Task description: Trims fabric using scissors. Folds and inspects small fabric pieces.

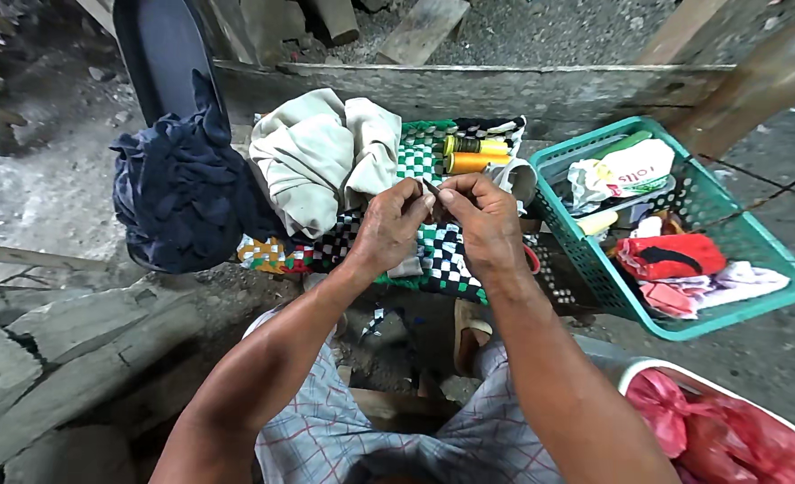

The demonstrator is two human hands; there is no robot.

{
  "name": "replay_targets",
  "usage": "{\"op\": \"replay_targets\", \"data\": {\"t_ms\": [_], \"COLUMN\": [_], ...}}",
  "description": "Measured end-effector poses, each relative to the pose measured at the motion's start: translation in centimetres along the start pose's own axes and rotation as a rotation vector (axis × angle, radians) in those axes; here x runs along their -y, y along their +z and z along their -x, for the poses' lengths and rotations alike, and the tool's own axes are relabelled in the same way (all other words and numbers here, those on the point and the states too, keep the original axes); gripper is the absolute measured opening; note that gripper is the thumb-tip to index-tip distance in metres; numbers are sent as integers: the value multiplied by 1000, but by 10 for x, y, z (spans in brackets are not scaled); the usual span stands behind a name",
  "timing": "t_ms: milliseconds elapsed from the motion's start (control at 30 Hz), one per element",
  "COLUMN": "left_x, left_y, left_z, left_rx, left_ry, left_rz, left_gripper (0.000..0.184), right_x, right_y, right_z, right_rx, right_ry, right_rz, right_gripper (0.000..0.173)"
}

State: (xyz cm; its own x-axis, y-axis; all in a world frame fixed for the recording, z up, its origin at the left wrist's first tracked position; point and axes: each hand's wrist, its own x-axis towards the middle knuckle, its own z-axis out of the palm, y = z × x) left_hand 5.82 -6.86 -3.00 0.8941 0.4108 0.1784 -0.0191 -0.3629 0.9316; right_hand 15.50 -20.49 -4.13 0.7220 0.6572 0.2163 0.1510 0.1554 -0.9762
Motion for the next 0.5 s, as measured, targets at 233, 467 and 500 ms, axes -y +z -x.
{"op": "replay_targets", "data": {"t_ms": [233,467,500], "left_x": [2,1,0], "left_y": [-8,-6,-5], "left_z": [-3,-1,-1], "left_rx": [-63,-30,-26], "left_ry": [8,-25,-32], "left_rz": [54,133,136], "left_gripper": [15,17,17], "right_x": [2,-2,-1], "right_y": [-2,4,3], "right_z": [0,-3,0], "right_rx": [-25,-8,9], "right_ry": [96,48,43], "right_rz": [-71,-82,-42], "right_gripper": [12,25,27]}}
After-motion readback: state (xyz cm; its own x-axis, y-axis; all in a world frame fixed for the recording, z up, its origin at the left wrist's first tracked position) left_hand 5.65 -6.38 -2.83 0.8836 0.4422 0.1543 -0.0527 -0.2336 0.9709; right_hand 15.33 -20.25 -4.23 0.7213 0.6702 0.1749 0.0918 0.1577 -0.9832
